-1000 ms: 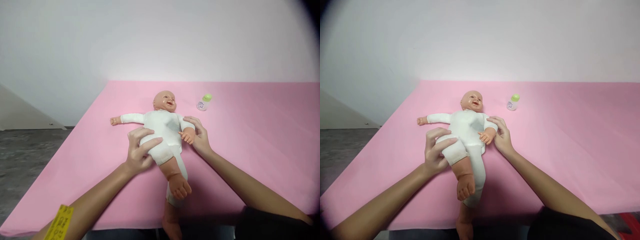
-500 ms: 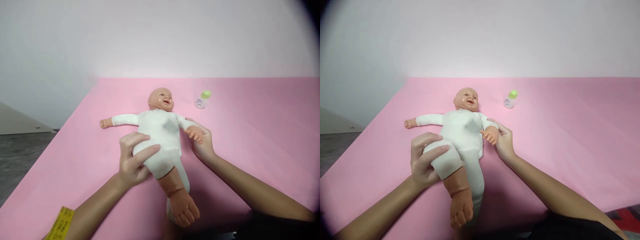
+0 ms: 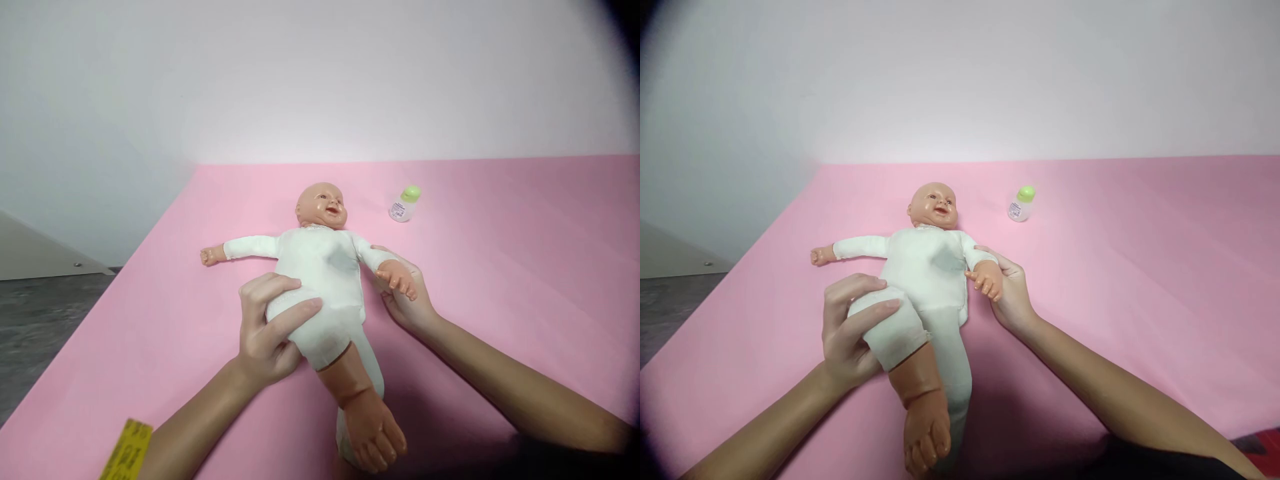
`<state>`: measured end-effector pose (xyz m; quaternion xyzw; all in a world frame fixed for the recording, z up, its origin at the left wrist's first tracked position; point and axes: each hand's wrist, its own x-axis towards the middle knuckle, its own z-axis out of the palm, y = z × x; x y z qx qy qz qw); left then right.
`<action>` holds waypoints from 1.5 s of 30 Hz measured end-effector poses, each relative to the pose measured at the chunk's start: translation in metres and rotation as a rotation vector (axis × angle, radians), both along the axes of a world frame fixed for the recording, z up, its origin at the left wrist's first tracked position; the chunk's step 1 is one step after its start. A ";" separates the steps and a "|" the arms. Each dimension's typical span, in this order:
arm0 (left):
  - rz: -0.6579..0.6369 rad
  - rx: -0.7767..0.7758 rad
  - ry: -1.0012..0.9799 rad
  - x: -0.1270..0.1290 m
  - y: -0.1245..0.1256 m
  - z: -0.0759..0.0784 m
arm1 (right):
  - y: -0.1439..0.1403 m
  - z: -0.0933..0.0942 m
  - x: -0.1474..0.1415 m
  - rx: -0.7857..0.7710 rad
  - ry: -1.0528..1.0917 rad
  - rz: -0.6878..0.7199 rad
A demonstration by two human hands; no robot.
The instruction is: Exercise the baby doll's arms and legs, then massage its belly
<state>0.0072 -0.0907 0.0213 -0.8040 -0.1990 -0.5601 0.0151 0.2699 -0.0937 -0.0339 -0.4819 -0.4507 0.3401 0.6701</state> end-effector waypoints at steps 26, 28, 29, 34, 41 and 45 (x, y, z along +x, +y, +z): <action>0.007 -0.041 0.092 -0.017 -0.006 -0.002 | 0.014 0.007 -0.010 -0.024 0.118 0.117; 0.004 -0.037 0.106 -0.018 -0.006 -0.002 | 0.016 0.008 -0.008 0.008 0.031 0.111; 0.004 -0.034 0.108 -0.018 -0.005 -0.002 | 0.017 0.009 -0.008 0.026 -0.017 0.105; 0.000 -0.017 0.099 -0.022 -0.003 -0.003 | 0.015 0.015 -0.007 0.144 -0.310 0.111; 0.015 -0.020 0.112 -0.023 -0.002 -0.001 | 0.019 0.012 0.003 0.349 -0.673 0.112; 0.042 -0.015 0.086 -0.022 -0.004 0.001 | 0.022 0.014 0.003 0.424 -0.660 0.060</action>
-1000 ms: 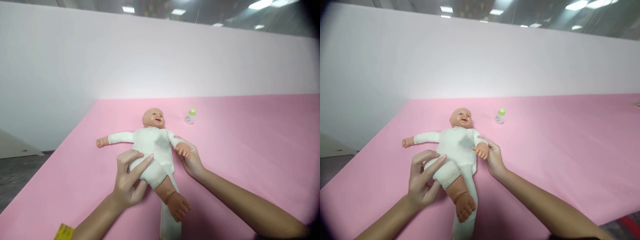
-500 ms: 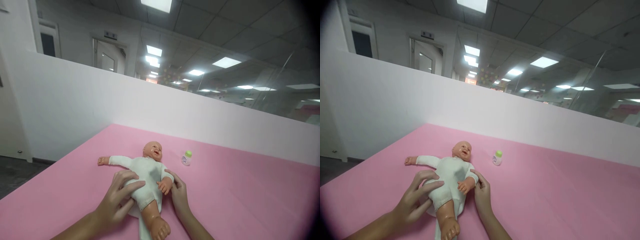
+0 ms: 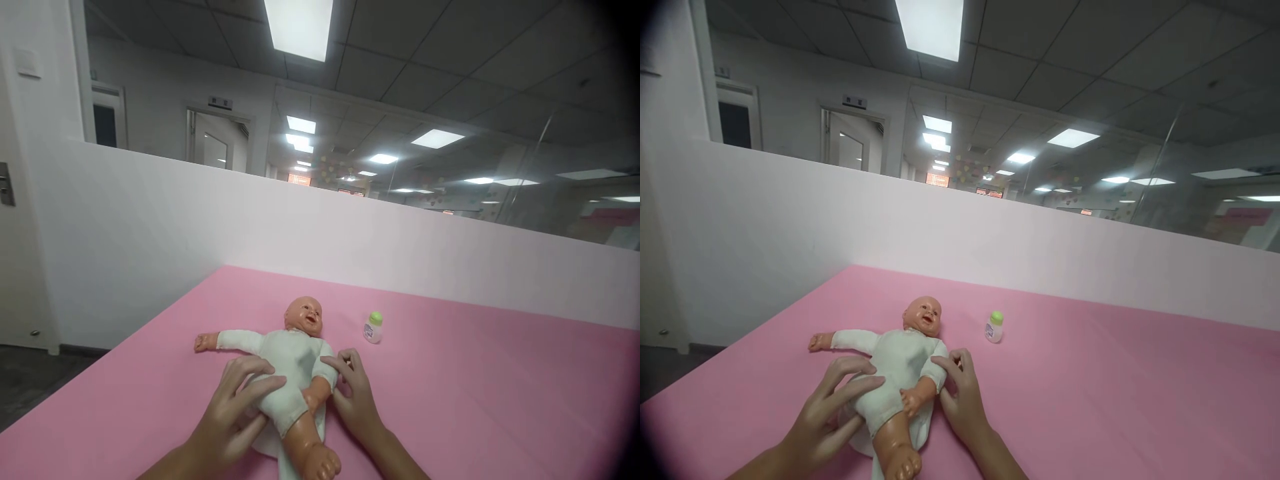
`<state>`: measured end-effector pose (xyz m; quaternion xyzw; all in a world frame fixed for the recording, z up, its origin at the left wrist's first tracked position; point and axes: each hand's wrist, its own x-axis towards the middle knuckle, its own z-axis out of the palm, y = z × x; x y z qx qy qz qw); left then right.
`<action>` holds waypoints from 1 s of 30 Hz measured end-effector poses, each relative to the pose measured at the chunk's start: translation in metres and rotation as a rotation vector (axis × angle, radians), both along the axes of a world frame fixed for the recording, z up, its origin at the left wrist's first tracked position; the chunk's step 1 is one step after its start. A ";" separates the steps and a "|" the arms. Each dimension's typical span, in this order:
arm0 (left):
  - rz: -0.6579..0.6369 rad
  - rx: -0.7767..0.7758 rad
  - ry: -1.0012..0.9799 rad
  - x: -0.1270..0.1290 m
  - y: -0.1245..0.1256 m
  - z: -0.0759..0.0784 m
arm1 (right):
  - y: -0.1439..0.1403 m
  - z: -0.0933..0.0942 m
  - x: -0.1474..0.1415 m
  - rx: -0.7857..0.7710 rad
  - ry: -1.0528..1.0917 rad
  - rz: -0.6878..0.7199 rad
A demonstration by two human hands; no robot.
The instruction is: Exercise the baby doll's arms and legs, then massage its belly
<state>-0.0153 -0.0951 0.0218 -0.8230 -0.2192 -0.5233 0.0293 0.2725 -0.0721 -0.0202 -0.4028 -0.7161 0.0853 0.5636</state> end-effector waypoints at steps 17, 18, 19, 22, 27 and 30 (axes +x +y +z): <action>0.015 -0.024 -0.007 0.005 0.002 0.008 | -0.004 0.008 -0.011 -0.061 0.139 0.056; -0.002 -0.021 0.011 0.005 0.002 0.008 | -0.005 0.010 -0.012 -0.076 0.153 0.067; -0.014 -0.012 0.026 0.004 0.002 0.008 | -0.006 0.012 -0.012 -0.091 0.165 0.077; -0.004 0.010 0.040 0.006 0.001 0.007 | -0.007 0.011 -0.015 -0.110 0.183 0.079; 0.032 -0.035 -0.041 0.010 0.003 0.006 | -0.005 0.001 -0.018 -0.068 0.132 0.049; 0.001 -0.041 -0.036 0.010 0.004 0.005 | -0.005 0.002 -0.018 -0.109 0.134 0.047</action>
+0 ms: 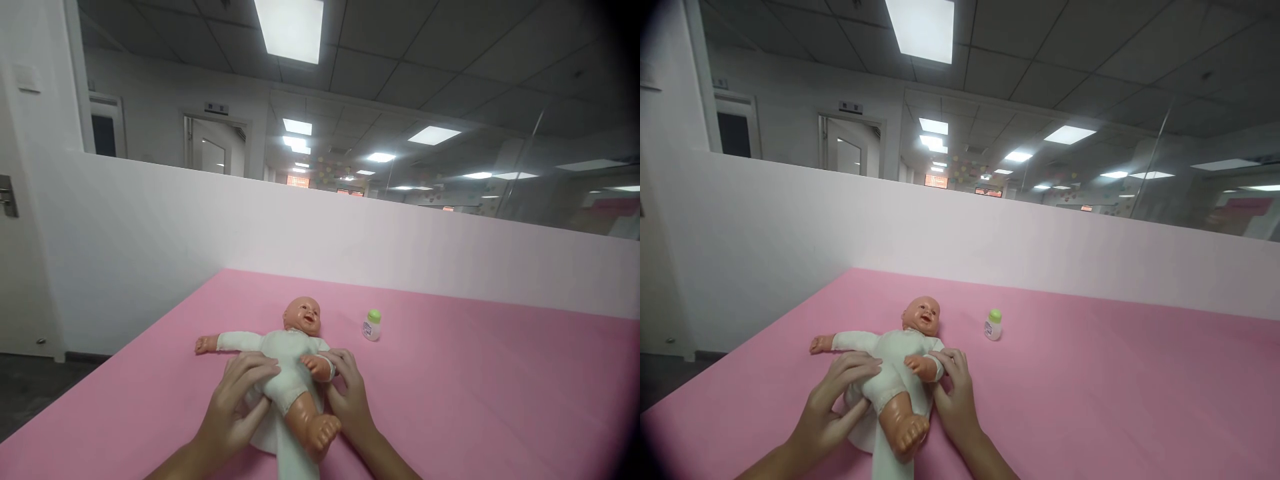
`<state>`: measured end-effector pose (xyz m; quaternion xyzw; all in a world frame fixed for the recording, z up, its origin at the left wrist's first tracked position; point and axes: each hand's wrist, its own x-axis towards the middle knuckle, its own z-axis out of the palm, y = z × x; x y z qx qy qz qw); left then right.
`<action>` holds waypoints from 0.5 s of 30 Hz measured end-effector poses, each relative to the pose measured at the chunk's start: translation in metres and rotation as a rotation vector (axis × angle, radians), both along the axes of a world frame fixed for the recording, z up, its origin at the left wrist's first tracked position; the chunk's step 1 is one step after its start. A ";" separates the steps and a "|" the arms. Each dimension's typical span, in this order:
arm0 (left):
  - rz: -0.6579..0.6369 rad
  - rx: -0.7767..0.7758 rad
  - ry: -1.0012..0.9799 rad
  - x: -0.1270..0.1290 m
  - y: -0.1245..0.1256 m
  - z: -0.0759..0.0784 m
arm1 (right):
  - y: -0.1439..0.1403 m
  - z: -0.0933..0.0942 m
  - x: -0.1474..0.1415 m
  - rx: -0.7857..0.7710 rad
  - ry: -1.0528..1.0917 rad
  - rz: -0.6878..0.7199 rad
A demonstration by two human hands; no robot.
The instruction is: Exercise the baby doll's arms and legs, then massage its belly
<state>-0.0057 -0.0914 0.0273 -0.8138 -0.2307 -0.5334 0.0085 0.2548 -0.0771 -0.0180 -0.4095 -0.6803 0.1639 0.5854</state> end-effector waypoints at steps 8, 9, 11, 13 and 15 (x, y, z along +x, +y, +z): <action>-0.033 0.006 0.022 -0.002 0.001 -0.001 | 0.001 -0.004 0.000 0.042 -0.055 0.002; -0.025 0.004 0.020 -0.002 0.001 0.000 | 0.002 -0.006 0.000 0.055 -0.058 0.003; -0.016 0.002 0.013 -0.002 0.001 0.000 | 0.004 -0.008 0.001 0.062 -0.042 0.005; -0.017 -0.001 0.010 -0.003 0.000 0.001 | 0.006 -0.008 0.002 0.052 -0.010 0.015; -0.022 -0.001 0.004 -0.003 -0.001 0.001 | 0.005 -0.005 0.002 0.037 0.025 0.030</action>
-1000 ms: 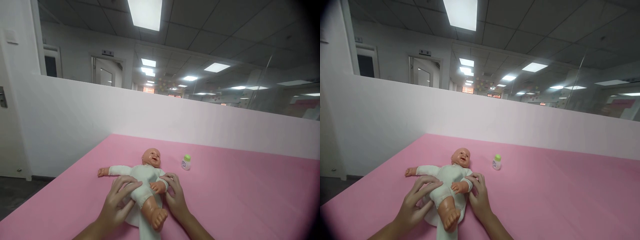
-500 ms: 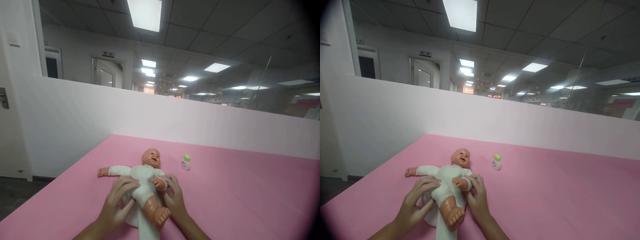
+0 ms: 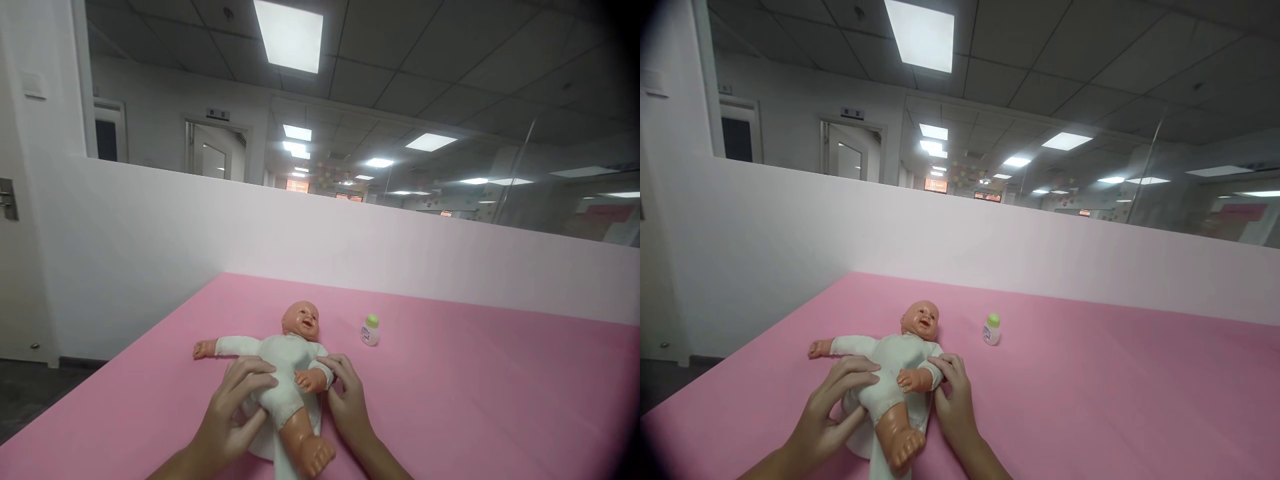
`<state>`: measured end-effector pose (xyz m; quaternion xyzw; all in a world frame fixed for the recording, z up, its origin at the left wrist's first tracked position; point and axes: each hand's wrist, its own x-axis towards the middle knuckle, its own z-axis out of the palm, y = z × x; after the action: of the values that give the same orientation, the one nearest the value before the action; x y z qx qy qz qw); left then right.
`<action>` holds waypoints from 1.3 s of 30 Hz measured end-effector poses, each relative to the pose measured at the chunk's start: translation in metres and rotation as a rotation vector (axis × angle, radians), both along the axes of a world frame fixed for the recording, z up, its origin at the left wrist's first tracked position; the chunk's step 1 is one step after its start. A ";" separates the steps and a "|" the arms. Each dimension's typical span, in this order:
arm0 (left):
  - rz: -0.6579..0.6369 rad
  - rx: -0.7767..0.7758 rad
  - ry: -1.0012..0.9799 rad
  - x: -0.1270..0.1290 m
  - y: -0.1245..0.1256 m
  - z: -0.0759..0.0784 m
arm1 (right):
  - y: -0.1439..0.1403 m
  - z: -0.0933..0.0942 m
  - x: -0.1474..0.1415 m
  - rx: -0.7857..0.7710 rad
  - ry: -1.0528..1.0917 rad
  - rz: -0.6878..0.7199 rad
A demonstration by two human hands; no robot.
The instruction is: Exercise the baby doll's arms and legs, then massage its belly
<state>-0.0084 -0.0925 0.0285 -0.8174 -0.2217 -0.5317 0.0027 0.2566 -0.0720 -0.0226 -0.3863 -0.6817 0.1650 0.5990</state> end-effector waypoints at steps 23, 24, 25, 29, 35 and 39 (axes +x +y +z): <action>0.027 0.006 0.004 0.006 0.002 -0.002 | -0.005 -0.003 -0.006 -0.060 -0.017 -0.041; 0.029 0.002 0.004 0.006 0.002 -0.002 | -0.004 -0.003 -0.006 -0.061 -0.020 -0.036; 0.024 -0.006 0.001 0.006 0.001 -0.002 | -0.005 -0.003 -0.006 -0.063 -0.017 -0.026; -0.023 -0.082 -0.054 0.004 -0.004 -0.001 | -0.008 0.007 -0.006 -0.092 0.035 -0.009; -0.025 -0.016 -0.010 0.003 -0.001 0.000 | -0.008 0.004 -0.007 -0.045 0.027 -0.009; -0.016 -0.018 -0.021 0.003 0.000 -0.003 | -0.007 0.001 -0.006 -0.009 0.000 -0.002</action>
<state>-0.0058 -0.0922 0.0260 -0.8136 -0.2200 -0.5381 -0.0109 0.2503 -0.0791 -0.0211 -0.3897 -0.6806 0.1677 0.5973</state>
